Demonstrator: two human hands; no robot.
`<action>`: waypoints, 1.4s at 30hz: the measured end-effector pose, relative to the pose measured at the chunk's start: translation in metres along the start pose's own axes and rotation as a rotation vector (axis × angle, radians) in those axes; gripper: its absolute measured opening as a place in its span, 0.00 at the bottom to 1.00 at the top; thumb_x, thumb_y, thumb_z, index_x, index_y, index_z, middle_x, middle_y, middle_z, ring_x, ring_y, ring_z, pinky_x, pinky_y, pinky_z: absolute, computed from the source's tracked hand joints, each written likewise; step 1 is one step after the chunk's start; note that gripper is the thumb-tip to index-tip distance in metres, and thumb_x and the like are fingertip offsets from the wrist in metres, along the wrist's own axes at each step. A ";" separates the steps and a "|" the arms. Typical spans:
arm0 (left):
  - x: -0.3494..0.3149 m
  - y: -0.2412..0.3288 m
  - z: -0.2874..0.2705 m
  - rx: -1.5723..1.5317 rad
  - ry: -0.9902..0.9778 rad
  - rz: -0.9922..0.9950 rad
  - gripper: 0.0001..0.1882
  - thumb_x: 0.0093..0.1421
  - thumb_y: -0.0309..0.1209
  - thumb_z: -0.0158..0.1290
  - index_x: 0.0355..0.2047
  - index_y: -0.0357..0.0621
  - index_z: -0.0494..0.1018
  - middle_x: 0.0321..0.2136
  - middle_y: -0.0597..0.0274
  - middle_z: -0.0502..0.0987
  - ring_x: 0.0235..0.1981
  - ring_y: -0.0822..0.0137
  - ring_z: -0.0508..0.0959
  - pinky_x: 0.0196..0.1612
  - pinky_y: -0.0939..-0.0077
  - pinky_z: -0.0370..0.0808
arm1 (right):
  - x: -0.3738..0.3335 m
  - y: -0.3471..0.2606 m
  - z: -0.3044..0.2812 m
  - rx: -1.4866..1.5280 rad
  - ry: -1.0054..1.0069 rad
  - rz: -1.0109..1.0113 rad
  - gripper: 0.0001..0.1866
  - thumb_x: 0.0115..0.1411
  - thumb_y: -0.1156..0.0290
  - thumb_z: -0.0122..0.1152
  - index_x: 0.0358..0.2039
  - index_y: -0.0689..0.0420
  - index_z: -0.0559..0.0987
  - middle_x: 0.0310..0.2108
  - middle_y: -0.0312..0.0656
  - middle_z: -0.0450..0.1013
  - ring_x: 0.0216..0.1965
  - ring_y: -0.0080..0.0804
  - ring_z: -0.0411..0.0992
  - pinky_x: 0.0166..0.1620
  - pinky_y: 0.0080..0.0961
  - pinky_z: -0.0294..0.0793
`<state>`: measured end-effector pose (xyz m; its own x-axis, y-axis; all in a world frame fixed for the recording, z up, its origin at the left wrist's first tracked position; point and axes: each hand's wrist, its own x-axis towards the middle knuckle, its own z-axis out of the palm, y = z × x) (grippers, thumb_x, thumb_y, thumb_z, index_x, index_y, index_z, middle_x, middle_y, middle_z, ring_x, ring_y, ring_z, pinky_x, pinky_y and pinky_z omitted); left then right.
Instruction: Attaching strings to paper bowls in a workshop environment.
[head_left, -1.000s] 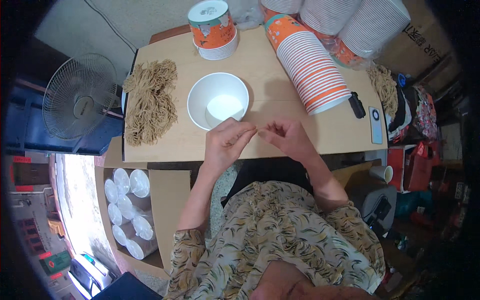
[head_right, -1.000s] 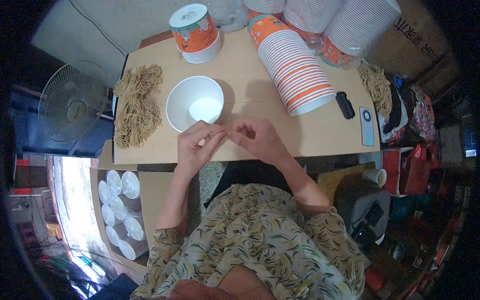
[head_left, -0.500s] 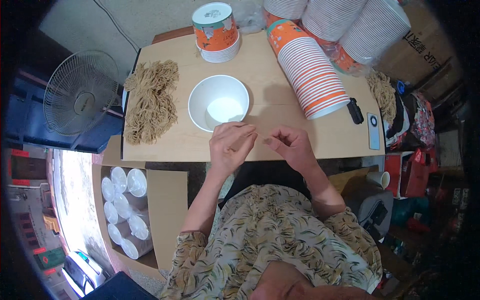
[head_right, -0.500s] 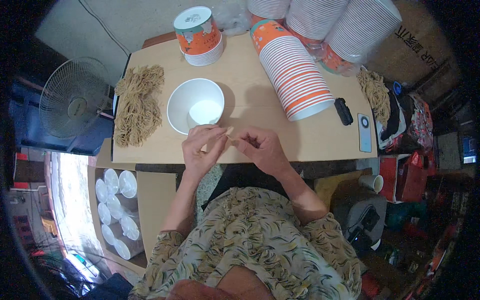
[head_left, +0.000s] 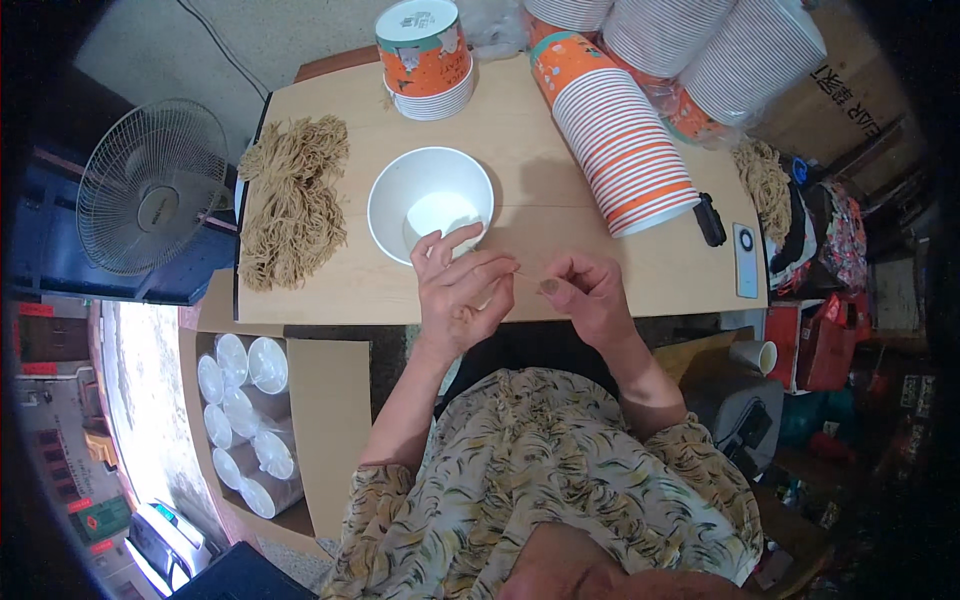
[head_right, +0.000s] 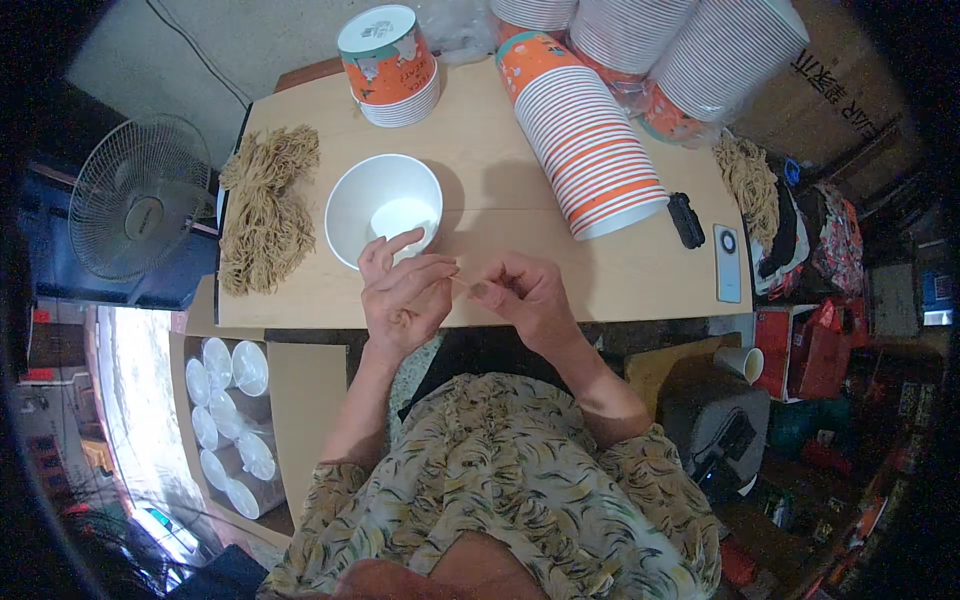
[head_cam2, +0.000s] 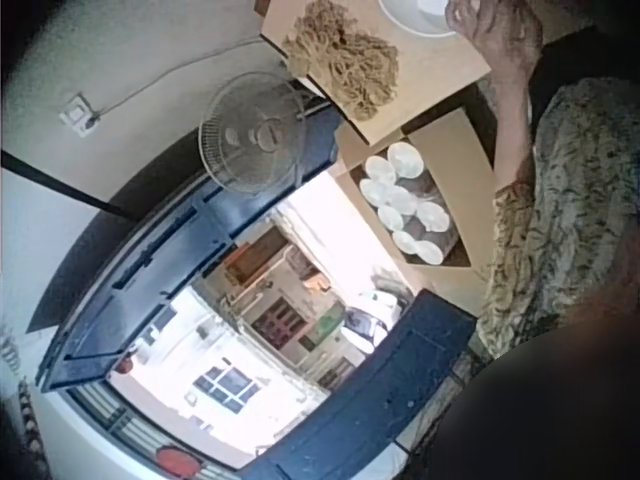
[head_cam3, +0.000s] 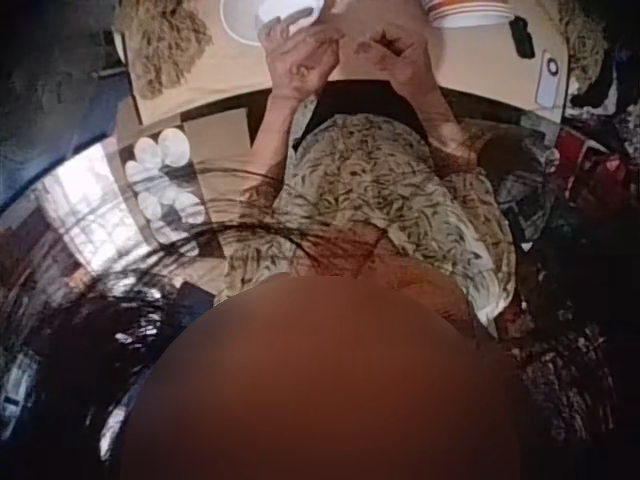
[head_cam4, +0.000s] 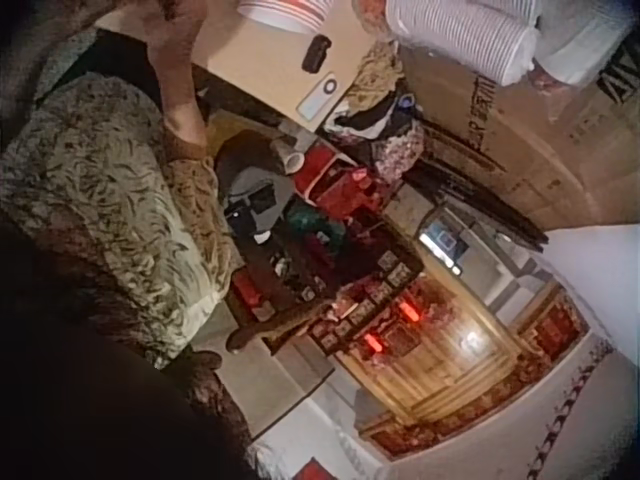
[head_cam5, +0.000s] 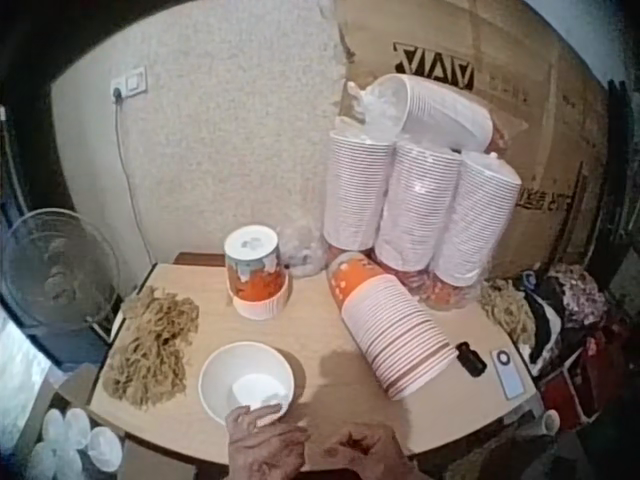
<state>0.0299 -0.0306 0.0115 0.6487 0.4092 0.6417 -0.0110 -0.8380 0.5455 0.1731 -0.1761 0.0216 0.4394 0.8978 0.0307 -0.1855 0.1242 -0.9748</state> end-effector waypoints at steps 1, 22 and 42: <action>0.001 0.000 -0.001 0.026 -0.003 0.000 0.11 0.46 0.25 0.64 0.32 0.54 0.82 0.36 0.73 0.84 0.54 0.61 0.76 0.62 0.56 0.56 | -0.001 0.003 -0.002 -0.002 0.000 0.000 0.07 0.64 0.73 0.63 0.29 0.59 0.78 0.21 0.27 0.68 0.20 0.10 0.60 0.24 0.13 0.57; -0.003 -0.038 -0.006 0.313 -0.051 -0.233 0.11 0.56 0.31 0.62 0.40 0.52 0.85 0.33 0.66 0.86 0.49 0.59 0.81 0.63 0.54 0.59 | -0.020 -0.028 -0.019 0.327 -0.102 -0.225 0.16 0.60 0.69 0.69 0.20 0.62 0.73 0.16 0.36 0.65 0.16 0.23 0.58 0.19 0.22 0.55; 0.005 -0.030 -0.027 0.453 -0.126 -0.167 0.07 0.57 0.32 0.64 0.37 0.54 0.84 0.38 0.69 0.84 0.60 0.57 0.72 0.66 0.45 0.51 | -0.031 -0.047 -0.027 -0.027 0.042 -0.237 0.09 0.59 0.72 0.69 0.28 0.63 0.79 0.24 0.36 0.75 0.24 0.18 0.68 0.28 0.16 0.66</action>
<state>0.0127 0.0061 0.0127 0.7008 0.5275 0.4802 0.4142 -0.8490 0.3281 0.1921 -0.2212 0.0604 0.5038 0.8266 0.2508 -0.0497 0.3176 -0.9469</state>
